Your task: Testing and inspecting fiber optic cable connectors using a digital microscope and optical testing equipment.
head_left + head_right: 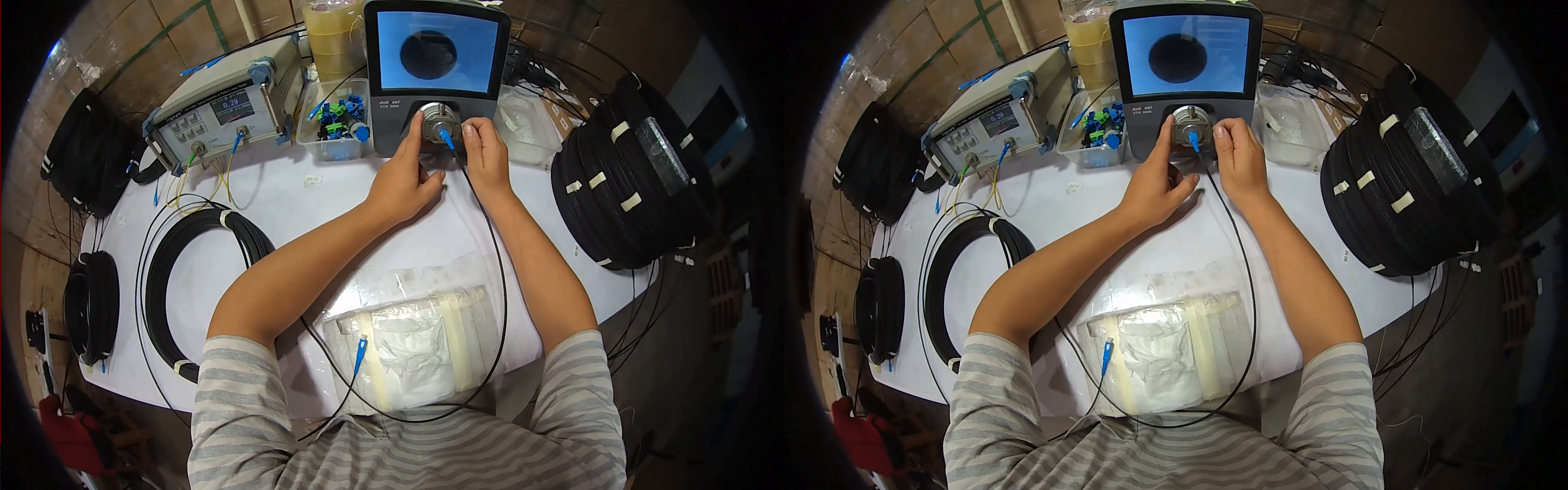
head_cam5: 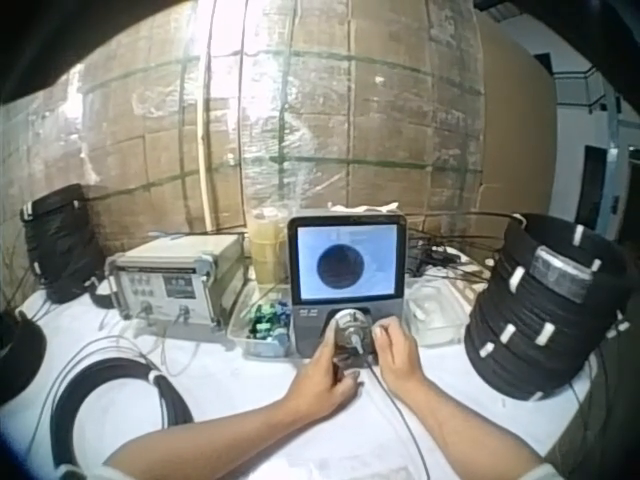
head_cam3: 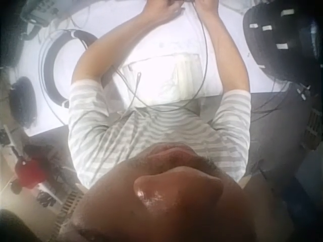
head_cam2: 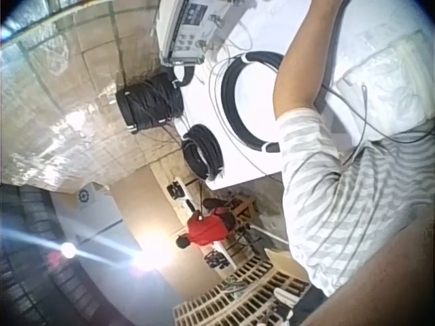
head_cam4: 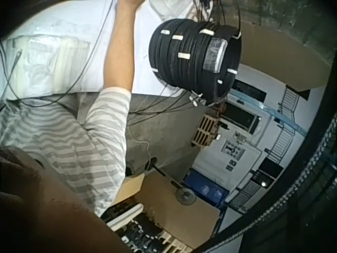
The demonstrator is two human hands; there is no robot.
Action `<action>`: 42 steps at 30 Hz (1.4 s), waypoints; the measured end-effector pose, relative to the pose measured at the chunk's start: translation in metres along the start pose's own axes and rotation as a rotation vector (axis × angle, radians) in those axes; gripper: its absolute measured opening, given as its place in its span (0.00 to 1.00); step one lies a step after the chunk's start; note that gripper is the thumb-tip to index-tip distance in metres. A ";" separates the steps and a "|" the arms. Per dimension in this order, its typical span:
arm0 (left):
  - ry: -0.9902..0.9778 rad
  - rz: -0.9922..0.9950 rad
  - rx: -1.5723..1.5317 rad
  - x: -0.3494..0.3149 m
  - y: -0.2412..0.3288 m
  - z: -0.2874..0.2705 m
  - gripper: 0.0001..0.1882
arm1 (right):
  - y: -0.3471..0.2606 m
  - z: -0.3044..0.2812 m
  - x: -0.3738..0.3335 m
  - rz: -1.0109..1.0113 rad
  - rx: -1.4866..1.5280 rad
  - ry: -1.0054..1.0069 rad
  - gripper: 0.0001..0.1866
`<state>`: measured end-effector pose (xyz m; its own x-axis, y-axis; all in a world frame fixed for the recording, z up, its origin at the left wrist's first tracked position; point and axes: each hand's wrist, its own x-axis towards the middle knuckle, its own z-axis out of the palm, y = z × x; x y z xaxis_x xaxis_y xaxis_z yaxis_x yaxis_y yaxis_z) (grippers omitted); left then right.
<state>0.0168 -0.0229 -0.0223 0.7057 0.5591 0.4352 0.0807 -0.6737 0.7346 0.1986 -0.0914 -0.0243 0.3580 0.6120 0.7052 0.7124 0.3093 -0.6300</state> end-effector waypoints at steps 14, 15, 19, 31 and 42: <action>-0.012 -0.007 -0.004 0.000 0.001 0.000 0.57 | -0.032 0.015 0.031 0.103 0.144 0.077 0.11; -0.012 0.002 -0.003 0.000 0.001 0.000 0.57 | -0.032 0.016 0.032 0.107 0.149 0.082 0.10; -0.028 -0.028 -0.015 0.001 0.003 0.000 0.58 | -0.031 0.016 0.032 0.100 0.153 0.090 0.10; -0.019 -0.011 0.000 0.000 0.001 0.000 0.58 | -0.028 0.017 0.031 0.119 0.176 0.093 0.11; -0.028 -0.030 -0.005 0.003 0.001 0.000 0.58 | -0.028 0.016 0.033 0.158 0.204 0.093 0.11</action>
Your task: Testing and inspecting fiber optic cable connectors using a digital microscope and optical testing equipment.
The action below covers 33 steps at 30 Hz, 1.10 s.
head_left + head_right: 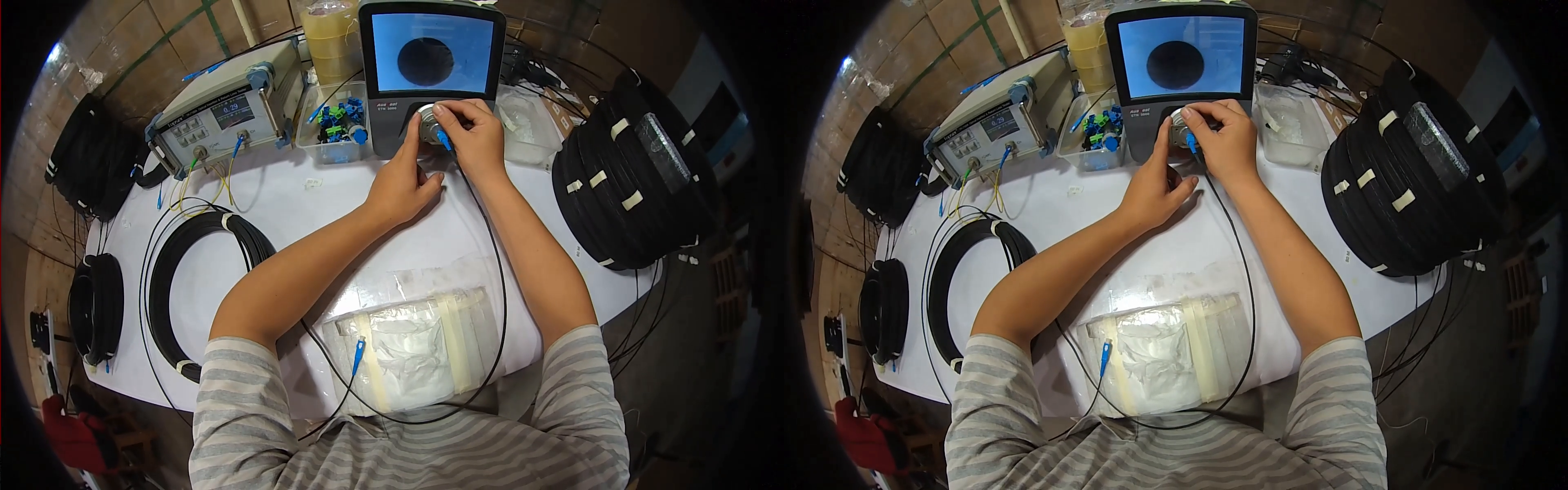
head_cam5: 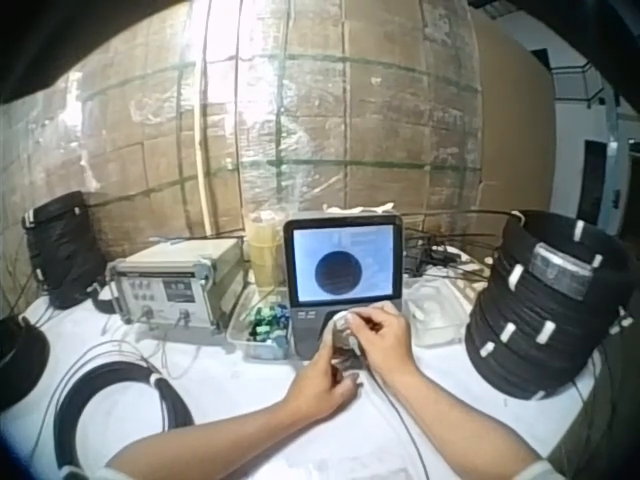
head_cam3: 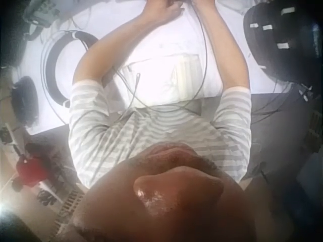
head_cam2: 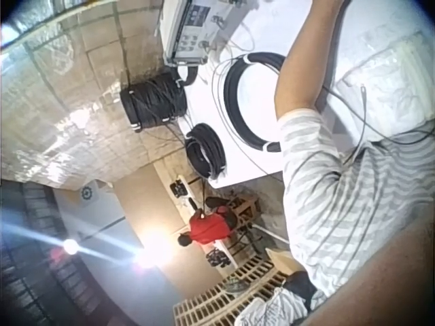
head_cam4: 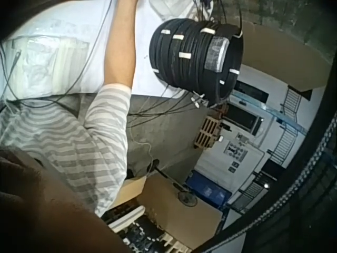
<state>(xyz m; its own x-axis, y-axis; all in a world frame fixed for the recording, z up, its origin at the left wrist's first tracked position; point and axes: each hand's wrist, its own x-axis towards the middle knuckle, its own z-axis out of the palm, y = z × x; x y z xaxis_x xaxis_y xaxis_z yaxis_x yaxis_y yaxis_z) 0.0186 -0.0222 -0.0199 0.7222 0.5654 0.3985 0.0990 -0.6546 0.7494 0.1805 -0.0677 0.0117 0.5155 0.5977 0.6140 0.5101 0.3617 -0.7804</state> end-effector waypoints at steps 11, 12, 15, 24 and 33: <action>-0.003 -0.005 0.012 -0.003 -0.002 0.002 0.58 | -0.004 -0.002 -0.007 -0.018 -0.080 0.016 0.13; -0.007 -0.007 0.009 -0.003 -0.003 0.002 0.58 | -0.001 -0.002 -0.009 -0.054 -0.066 0.067 0.13; -0.015 -0.024 -0.005 -0.003 0.001 0.000 0.58 | 0.014 -0.006 -0.015 -0.036 -0.091 0.126 0.17; 0.018 0.023 0.034 -0.003 -0.002 0.000 0.58 | 0.027 -0.009 -0.021 -0.010 -0.165 0.040 0.25; 0.013 0.019 0.038 -0.003 -0.001 0.001 0.58 | 0.027 -0.012 -0.023 -0.038 -0.147 0.043 0.24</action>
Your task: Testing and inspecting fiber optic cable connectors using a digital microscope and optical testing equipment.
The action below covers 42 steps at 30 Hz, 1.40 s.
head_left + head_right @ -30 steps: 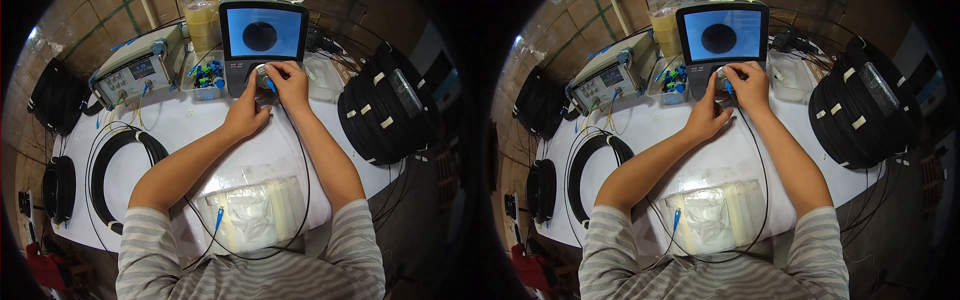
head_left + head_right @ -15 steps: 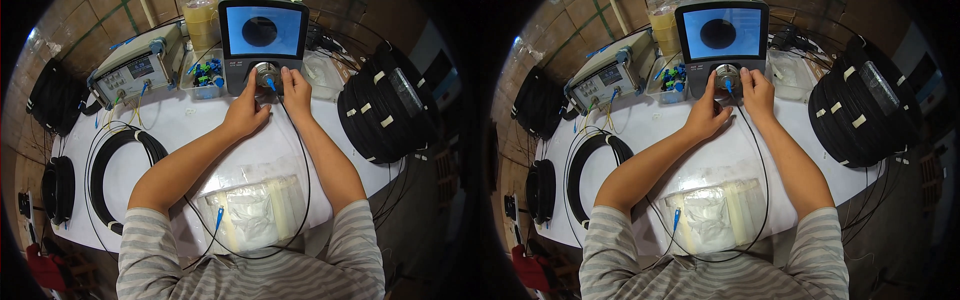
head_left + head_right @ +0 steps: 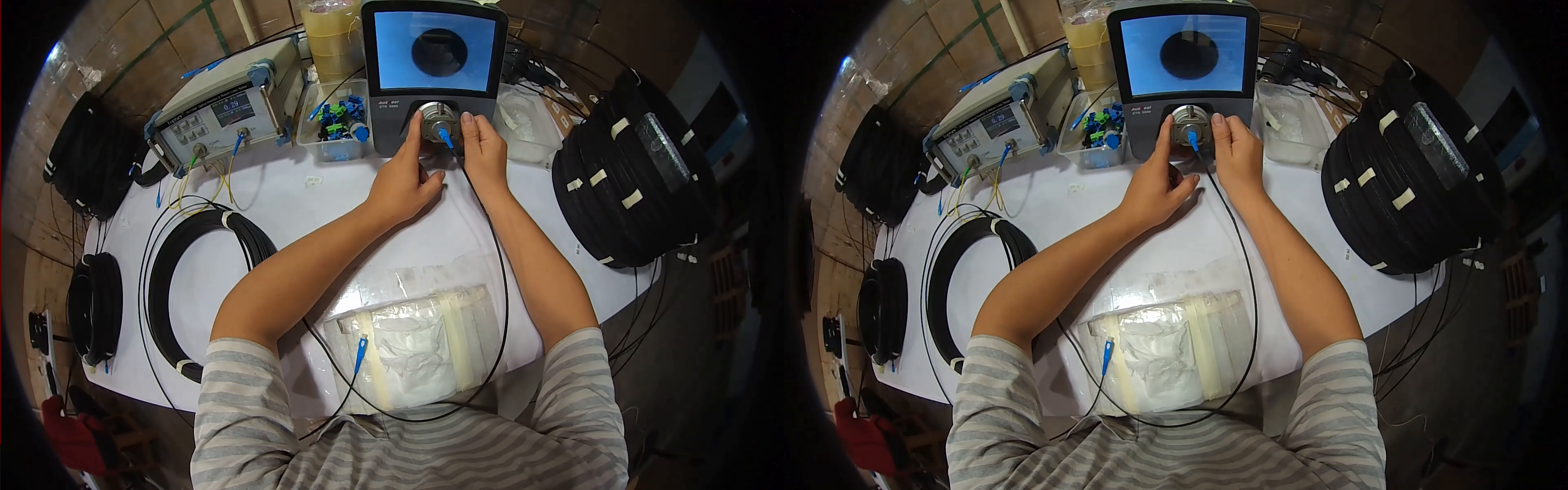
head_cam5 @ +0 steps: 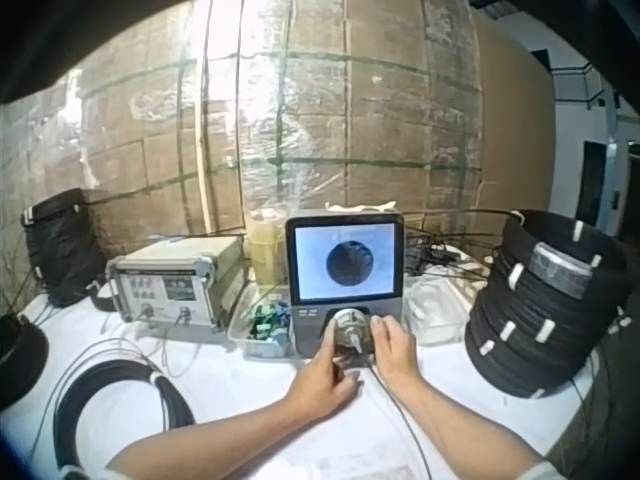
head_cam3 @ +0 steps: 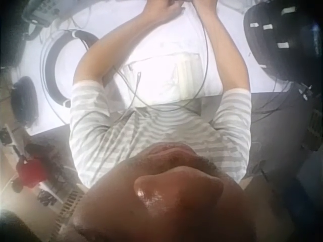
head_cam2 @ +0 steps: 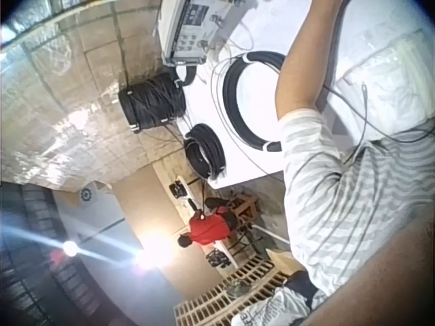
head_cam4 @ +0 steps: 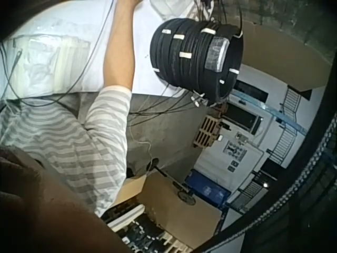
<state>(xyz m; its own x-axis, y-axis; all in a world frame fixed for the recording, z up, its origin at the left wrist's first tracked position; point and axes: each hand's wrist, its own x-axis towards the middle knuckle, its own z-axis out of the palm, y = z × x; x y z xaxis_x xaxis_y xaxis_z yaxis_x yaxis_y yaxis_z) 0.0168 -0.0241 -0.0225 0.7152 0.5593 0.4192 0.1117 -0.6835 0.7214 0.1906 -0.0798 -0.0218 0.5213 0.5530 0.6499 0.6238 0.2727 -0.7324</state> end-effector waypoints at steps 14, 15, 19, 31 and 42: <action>-0.007 -0.008 -0.010 0.001 -0.001 0.000 0.58 | 0.002 -0.002 -0.002 -0.022 -0.018 -0.052 0.21; 0.002 0.007 -0.002 0.001 -0.002 0.000 0.58 | 0.002 -0.001 -0.002 -0.019 -0.015 -0.051 0.21; 0.005 0.010 -0.003 0.001 0.000 -0.001 0.58 | 0.003 -0.004 -0.003 0.025 -0.036 -0.095 0.23; 0.014 0.022 -0.020 -0.001 0.000 0.002 0.58 | -0.030 -0.021 -0.014 -0.519 -0.223 -0.021 0.20; 0.058 0.087 0.132 0.007 -0.010 0.001 0.55 | -0.029 -0.022 -0.004 -0.660 -0.218 -0.037 0.12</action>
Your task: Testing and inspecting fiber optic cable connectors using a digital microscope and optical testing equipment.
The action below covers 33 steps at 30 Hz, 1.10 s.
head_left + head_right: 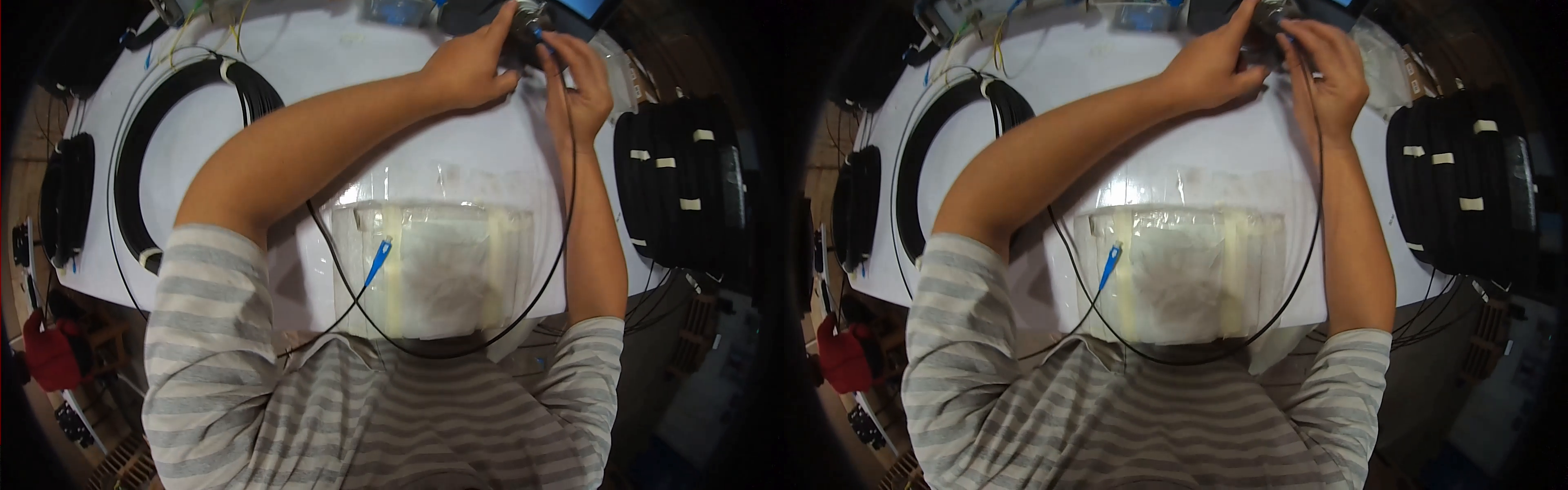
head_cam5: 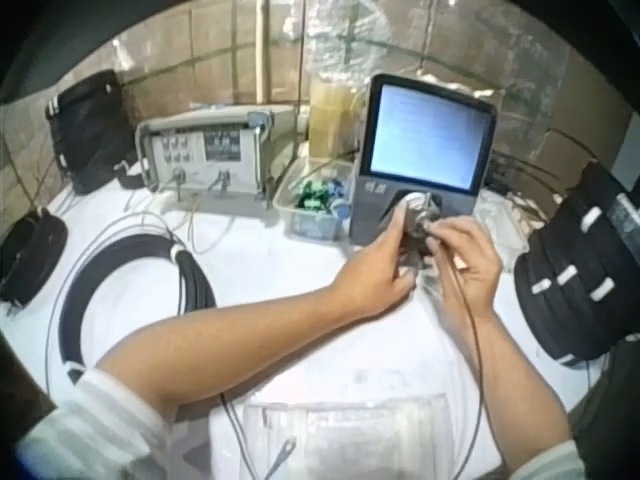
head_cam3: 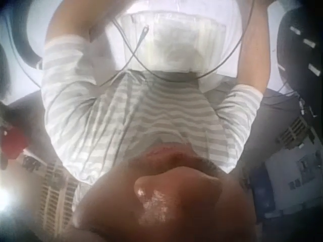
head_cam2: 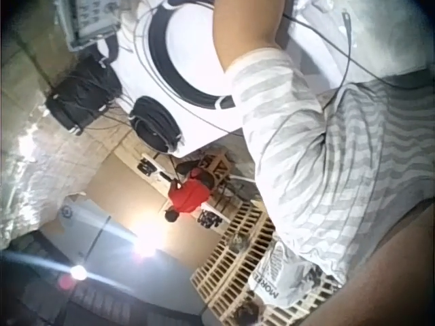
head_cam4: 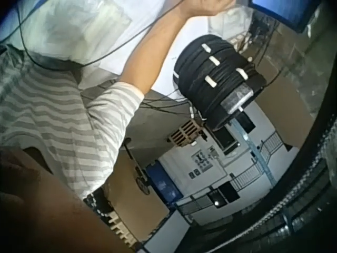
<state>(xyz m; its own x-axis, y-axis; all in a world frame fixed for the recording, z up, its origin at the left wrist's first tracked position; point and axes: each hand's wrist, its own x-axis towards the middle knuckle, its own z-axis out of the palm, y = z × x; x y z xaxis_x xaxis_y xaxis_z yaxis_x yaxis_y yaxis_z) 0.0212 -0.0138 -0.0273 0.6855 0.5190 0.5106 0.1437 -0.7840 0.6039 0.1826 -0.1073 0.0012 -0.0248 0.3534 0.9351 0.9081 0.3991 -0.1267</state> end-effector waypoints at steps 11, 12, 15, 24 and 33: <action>-0.051 -0.025 -0.031 -0.006 0.013 -0.011 0.57 | 0.017 -0.015 0.003 -0.161 -0.059 -0.131 0.09; -0.047 -0.033 -0.041 -0.005 0.012 -0.008 0.57 | 0.017 -0.017 0.005 -0.162 -0.057 -0.143 0.09; -0.048 -0.021 -0.036 -0.004 0.014 -0.010 0.57 | -0.002 -0.026 0.005 -0.118 0.003 -0.184 0.10; -0.104 -0.074 0.007 -0.004 0.017 -0.018 0.55 | -0.111 -0.062 -0.001 0.275 1.045 -0.717 0.08; -0.151 -0.110 0.018 0.003 0.046 -0.019 0.55 | -0.139 -0.078 -0.018 0.228 0.974 -0.880 0.11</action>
<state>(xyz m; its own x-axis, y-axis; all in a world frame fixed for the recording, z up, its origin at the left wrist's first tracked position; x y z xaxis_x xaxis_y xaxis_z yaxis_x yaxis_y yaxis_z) 0.0162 -0.0415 0.0137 0.7640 0.5457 0.3441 0.2352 -0.7323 0.6390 0.0896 -0.2348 0.0278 -0.5086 0.7706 0.3841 0.2692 0.5660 -0.7792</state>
